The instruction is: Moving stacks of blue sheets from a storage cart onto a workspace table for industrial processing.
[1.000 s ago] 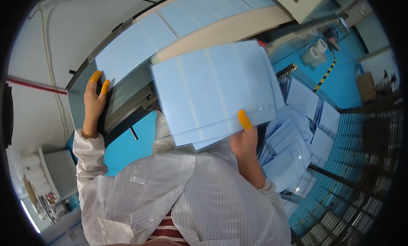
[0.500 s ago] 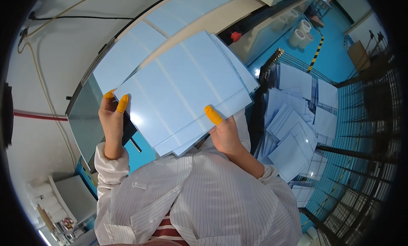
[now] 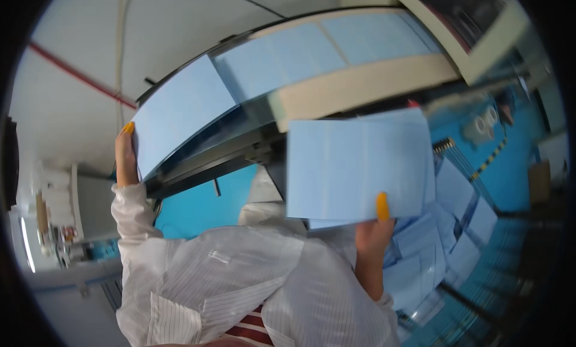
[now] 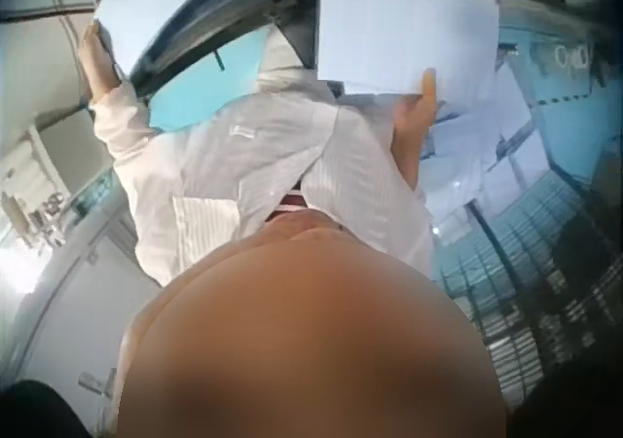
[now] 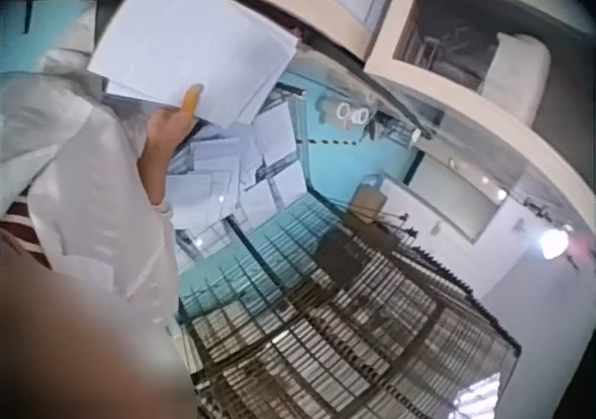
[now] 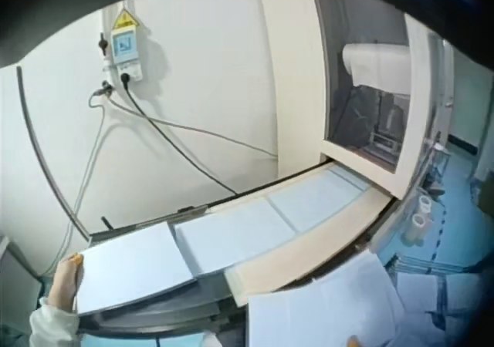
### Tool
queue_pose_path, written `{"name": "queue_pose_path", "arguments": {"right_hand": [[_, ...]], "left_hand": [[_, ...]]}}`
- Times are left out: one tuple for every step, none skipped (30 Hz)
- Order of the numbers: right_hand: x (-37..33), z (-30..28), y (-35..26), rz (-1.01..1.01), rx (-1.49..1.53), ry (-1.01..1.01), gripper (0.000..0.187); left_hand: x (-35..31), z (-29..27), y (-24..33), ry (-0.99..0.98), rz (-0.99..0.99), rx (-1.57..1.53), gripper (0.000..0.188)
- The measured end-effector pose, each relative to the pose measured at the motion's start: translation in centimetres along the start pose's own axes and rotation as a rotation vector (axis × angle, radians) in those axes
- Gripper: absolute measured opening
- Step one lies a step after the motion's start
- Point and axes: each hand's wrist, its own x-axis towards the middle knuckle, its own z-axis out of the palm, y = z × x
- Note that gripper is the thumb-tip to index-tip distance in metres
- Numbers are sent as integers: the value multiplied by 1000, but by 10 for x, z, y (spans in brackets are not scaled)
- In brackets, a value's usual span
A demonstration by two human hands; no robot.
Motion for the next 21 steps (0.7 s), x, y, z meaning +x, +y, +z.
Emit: {"name": "queue_pose_path", "arguments": {"right_hand": [[1,-6,-1,23,37,20,36],[2,-7,-1,53,30,-13,36],[4,-6,-1,45,24,10,36],[5,-1,-3,31,10,37,37],[5,5,-3,51,1,10,37],[4,16,-4,46,-20,42,38],[3,23,-4,34,-43,76,39],[4,26,-3,43,-56,53,39],[4,26,-3,33,-65,56,40],[4,27,-3,18,-78,64,41],[4,28,-4,19,-89,51,41],[4,27,-4,8,-95,76,41],[3,27,-4,-5,-99,105,42],[3,29,-4,-11,-105,107,42],[0,32,-4,-12,-104,114,42],[-1,33,-5,-10,-105,122,42],[-1,32,-5,-10,-113,125,42],[1,29,-4,-7,-109,120,42],[1,28,-3,-3,-107,116,41],[2,29,-3,10,-122,114,41],[4,33,-3,41,-108,99,41]], "left_hand": [[11,-14,-7,32,-26,77,33],[21,-22,-16,16,-34,70,32],[30,-28,-20,-3,-39,65,30],[31,-22,-20,23,-14,141,29],[29,-8,-20,47,10,219,29],[30,0,-17,68,22,261,29],[32,8,-15,83,32,300,29],[37,14,-19,98,122,285,30],[40,21,-23,107,219,275,31],[40,28,-23,85,304,328,32],[38,30,-22,28,295,456,38],[33,32,-17,5,400,696,45],[25,34,-12,-24,506,936,52],[11,33,-8,-29,504,929,52],[-8,30,-5,-63,497,1047,60],[-25,26,-3,-98,485,1166,69],[-38,19,-3,-102,479,1163,69],[-51,11,-4,-218,578,1155,73],[-57,6,-5,-335,675,1140,77],[-61,6,-6,-332,653,1141,77],[-62,12,-6,-289,725,1142,77]]}}
